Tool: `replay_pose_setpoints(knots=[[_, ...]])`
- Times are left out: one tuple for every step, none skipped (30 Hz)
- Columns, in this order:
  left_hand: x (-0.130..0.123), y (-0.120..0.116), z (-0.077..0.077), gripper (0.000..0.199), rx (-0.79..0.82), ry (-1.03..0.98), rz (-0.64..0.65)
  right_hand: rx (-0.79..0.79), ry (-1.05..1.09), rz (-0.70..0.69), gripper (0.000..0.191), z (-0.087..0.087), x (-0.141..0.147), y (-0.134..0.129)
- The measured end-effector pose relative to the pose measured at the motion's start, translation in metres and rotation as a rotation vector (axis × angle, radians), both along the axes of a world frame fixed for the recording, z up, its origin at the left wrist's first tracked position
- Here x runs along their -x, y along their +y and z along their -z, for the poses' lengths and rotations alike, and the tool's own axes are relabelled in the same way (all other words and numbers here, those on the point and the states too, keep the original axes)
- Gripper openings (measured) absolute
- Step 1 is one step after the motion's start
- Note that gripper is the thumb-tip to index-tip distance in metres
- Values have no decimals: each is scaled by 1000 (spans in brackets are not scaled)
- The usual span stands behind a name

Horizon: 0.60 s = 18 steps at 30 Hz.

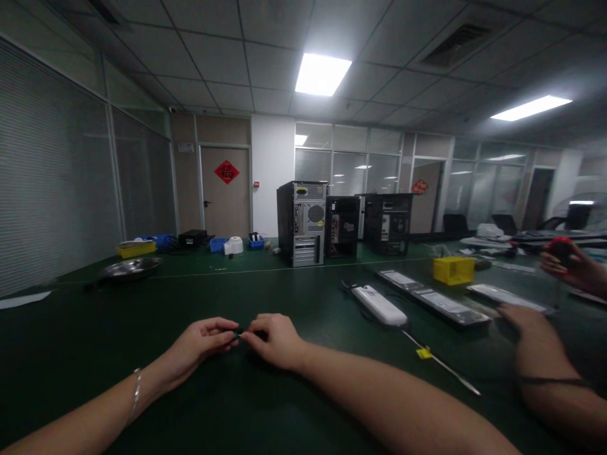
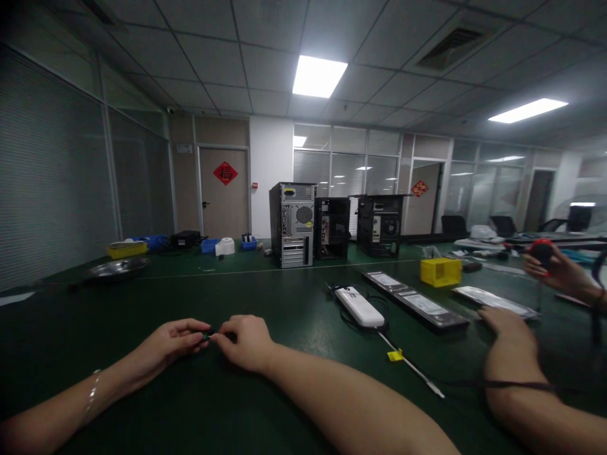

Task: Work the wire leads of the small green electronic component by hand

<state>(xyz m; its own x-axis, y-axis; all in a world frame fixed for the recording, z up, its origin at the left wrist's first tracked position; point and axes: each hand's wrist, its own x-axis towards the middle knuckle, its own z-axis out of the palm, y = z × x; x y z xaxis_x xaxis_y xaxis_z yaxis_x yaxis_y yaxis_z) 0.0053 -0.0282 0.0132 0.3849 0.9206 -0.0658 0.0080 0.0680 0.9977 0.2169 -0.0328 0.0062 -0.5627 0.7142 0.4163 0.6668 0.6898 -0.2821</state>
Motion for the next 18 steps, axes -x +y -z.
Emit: replay_pose_setpoints(knots=[[0, -1, -1, 36, 9, -4, 6, 4, -1, -7, 31, 0, 0, 0], [0, -2, -2, 36, 12, -8, 13, 6, -3, -13, 31, -1, 0, -1], [0, -2, -2, 35, 15, -11, 20, 7, -6, -20, 30, -1, 0, -1], [0, -2, -3, 35, 15, -12, 26, 5, -8, -24, 30, -1, 0, -1], [0, -3, -3, 34, 14, -10, 31, 2, -10, -27, 30, -1, 1, -2], [0, -3, -2, 34, 13, -8, 36, 0, -12, -30, 30, -1, 1, -2], [0, -2, -2, 34, 11, -8, 40, -2, -10, -33, 30, -1, 1, -2], [0, -2, -2, 33, 7, -10, 43, -3, -5, -34, 30, -1, 2, -2], [0, -2, -1, 34, 3, -13, 47, -2, -1, -35, 30, -1, 2, -2], [0, -2, -1, 35, -3, -18, 47, -2, 4, -32, 30, 0, 3, -2], [0, -2, 0, 37, -11, -23, 44, 0, 7, -23, 30, 0, 3, -1], [-1, -2, 0, 39, -17, -26, 39, 1, 11, -7, 30, 1, 4, -1], [-1, -2, 1, 41, -31, -34, 25, 6, 13, 8, 30, 1, 5, 0], [-1, -2, 1, 42, -35, -41, 18, 11, 15, 24, 31, 2, 5, 0], [-2, -2, 1, 43, -39, -51, 7, 16, 20, 39, 31, 2, 6, 1], [-2, -2, 2, 42, -46, -70, -6, 21, 28, 51, 32, 2, 6, 1], [-2, -2, 2, 41, -49, -85, -19, 26, 38, 59, 33, 2, 7, 2], [-3, -2, 3, 40, -52, -97, -35, 29, 48, 65, 35, 3, 7, 2]])
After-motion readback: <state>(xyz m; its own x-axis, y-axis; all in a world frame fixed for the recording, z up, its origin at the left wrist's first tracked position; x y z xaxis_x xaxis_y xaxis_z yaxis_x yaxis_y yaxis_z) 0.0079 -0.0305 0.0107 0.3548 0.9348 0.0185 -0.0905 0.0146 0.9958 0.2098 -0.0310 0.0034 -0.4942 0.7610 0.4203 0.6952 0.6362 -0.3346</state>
